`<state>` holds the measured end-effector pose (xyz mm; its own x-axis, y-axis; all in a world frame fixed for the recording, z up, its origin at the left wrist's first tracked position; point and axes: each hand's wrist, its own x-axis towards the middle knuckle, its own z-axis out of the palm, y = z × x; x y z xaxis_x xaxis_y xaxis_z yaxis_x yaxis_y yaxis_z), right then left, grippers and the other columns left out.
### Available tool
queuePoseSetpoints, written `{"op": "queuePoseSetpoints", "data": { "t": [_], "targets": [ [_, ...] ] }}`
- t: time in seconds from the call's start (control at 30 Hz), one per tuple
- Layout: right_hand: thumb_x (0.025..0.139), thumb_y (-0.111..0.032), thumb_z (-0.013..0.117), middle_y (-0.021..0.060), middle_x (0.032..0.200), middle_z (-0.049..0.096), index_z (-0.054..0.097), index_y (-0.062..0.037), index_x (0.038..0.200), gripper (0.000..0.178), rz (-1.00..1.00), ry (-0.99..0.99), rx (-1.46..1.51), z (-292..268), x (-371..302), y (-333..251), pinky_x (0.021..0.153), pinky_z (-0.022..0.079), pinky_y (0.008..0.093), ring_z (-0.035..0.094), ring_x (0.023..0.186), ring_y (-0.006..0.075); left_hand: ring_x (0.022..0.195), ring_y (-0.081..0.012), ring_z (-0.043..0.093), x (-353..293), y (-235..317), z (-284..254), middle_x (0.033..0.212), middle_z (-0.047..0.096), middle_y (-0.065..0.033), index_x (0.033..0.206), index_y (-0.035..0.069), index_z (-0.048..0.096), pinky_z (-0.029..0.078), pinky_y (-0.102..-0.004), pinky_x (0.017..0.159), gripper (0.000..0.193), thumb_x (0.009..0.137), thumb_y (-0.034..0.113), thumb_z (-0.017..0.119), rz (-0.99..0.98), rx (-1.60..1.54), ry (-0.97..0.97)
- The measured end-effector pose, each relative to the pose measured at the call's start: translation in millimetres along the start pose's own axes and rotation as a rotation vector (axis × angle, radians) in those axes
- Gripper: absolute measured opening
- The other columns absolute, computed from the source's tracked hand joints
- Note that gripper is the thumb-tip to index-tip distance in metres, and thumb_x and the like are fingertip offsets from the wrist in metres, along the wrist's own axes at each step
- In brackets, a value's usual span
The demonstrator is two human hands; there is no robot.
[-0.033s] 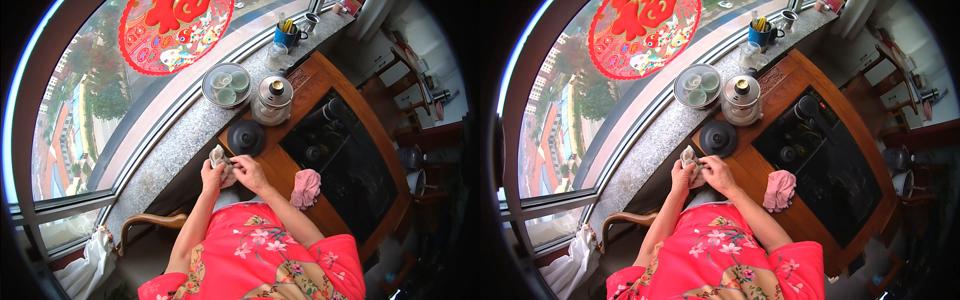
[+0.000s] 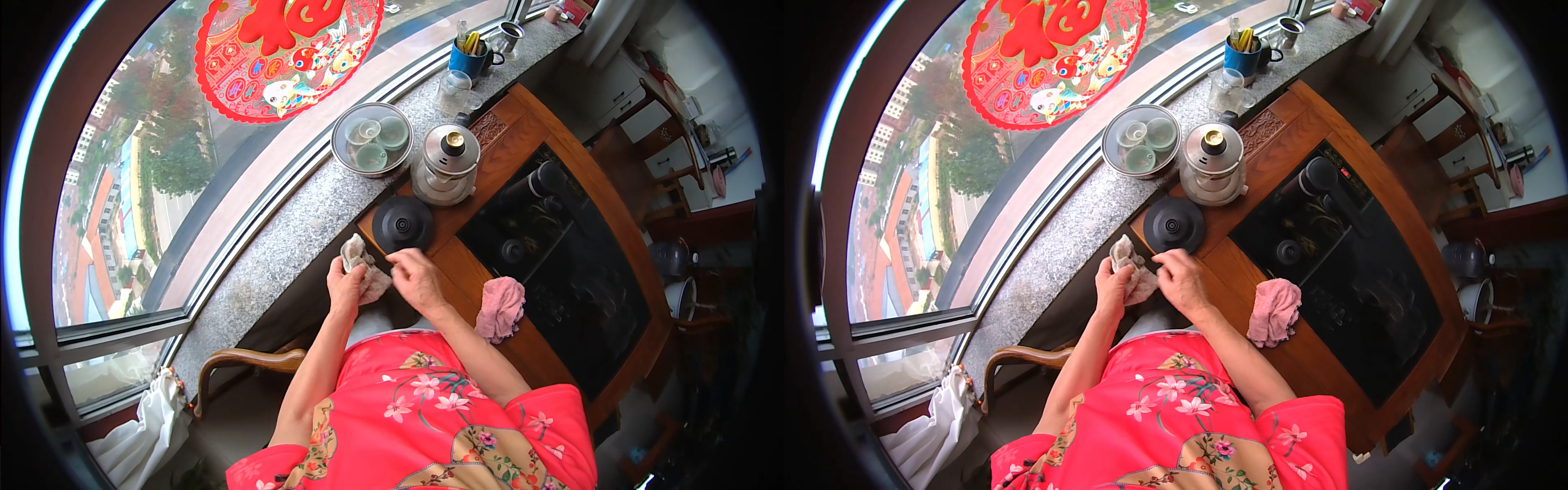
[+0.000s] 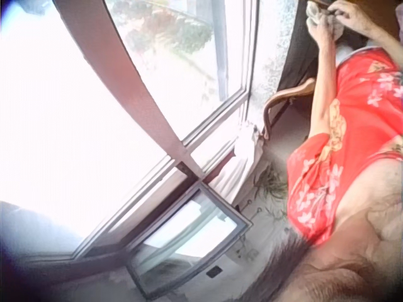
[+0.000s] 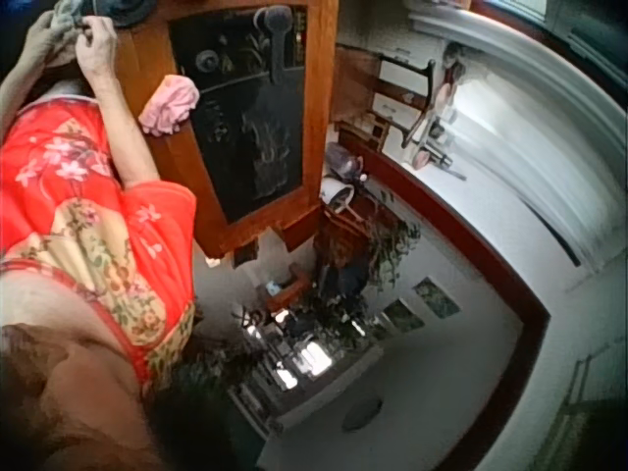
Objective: The person wipes a window with a pink cloth, then moves to a wooden table to wipe the tabletop and side panels with cloths. The person cleans the table surface and edges thoroughly.
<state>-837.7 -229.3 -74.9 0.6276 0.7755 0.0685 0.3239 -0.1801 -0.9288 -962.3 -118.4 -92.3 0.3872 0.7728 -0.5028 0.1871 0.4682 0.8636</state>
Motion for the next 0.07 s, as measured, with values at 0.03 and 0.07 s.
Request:
{"op": "queuePoseSetpoints", "data": {
  "t": [0.03, 0.07],
  "targets": [
    [0.077, 0.002, 0.062, 0.0111, 0.098, 0.062, 0.066, -0.0062, 0.103, 0.027, -0.180, 0.109, -0.289, -8.3, 4.9, 6.0, 0.077, 0.053, 0.0392, 0.063, 0.092, 0.0296, 0.080, -0.0135, 0.063, 8.3, 0.8, -3.9, 0.095, 0.065, -0.0055, 0.111, 0.008, 0.059, 0.052, -0.0273, 0.067, 0.032, 0.081, 0.011, 0.069, 0.016, 0.113, 0.022],
    [0.081, 0.000, 0.064, 0.0083, 0.104, 0.063, 0.068, -0.0080, 0.101, 0.022, -0.214, 0.136, -0.439, -16.6, 7.9, 10.2, 0.079, 0.054, 0.0360, 0.064, 0.093, 0.0234, 0.079, -0.0154, 0.063, 17.2, 2.2, -6.9, 0.098, 0.067, -0.0044, 0.118, 0.012, 0.059, 0.052, -0.0268, 0.067, 0.038, 0.082, 0.015, 0.070, 0.101, 0.322, 0.041]
  ]
}}
